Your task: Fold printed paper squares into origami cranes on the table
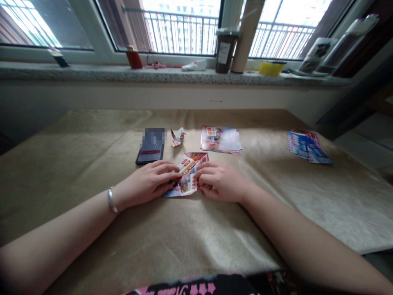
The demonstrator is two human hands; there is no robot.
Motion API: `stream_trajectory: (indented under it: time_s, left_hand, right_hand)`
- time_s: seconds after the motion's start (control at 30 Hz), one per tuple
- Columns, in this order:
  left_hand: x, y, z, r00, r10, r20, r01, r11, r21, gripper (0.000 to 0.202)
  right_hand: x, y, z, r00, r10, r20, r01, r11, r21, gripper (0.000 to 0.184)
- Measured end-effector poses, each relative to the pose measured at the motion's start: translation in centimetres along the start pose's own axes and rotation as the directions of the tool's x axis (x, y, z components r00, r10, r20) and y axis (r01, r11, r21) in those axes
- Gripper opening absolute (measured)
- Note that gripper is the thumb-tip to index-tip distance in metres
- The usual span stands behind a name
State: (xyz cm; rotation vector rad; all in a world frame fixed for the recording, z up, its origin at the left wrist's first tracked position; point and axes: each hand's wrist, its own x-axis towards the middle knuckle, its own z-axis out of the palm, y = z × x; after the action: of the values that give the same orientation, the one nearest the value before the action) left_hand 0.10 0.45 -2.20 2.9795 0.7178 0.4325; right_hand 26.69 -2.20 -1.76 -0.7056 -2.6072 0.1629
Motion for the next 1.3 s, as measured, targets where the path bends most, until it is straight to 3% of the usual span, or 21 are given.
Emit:
stream_trajectory:
  time_s: [0.23,0.47,0.63,0.8,0.97,1.1,1.3]
  left_hand:
    - [0.0,0.3,-0.2,0.999,-0.004,0.045,0.003,1.0,0.019,0.036]
    - [-0.2,0.3,-0.1,0.991,0.004,0.136,-0.01,0.999,0.04,0.05]
    - [0.0,0.6,0.1,0.998,-0.01,0.064,0.009,1.0,0.013,0.04]
    - [0.4,1.2,-0.1,0.998,-0.055,0.023,0.057,0.996,-0.069,0.02]
    - [0.4,1.2,0.1,0.997,-0.068,-0.038,0.065,0.995,-0.082,0.019]
    - [0.4,1.3,0.4,0.996,-0.055,-0.076,0.049,0.996,-0.074,0.022]
    - [0.3,1.7,0.4,0.998,-0.056,-0.034,0.055,0.997,-0.049,0.033]
  right_hand:
    - [-0.1,0.1,-0.5,0.988,0.12,0.094,-0.132,0.981,0.141,0.012]
    - [-0.5,0.3,-0.3,0.964,0.258,0.061,-0.264,0.954,0.139,0.014]
    - [-0.6,0.4,0.2,0.91,0.413,0.04,-0.415,0.901,0.127,0.019]
    - [-0.3,0.6,0.5,0.825,0.565,0.028,-0.558,0.806,0.197,0.017]
    - [-0.1,1.0,0.8,0.754,0.656,0.021,-0.635,0.72,0.279,0.021]
    - [-0.1,1.3,0.8,0.731,0.683,-0.019,-0.666,0.719,0.2,0.023]
    - [-0.2,1.7,0.7,0.711,0.702,-0.049,-0.701,0.712,0.039,0.02]
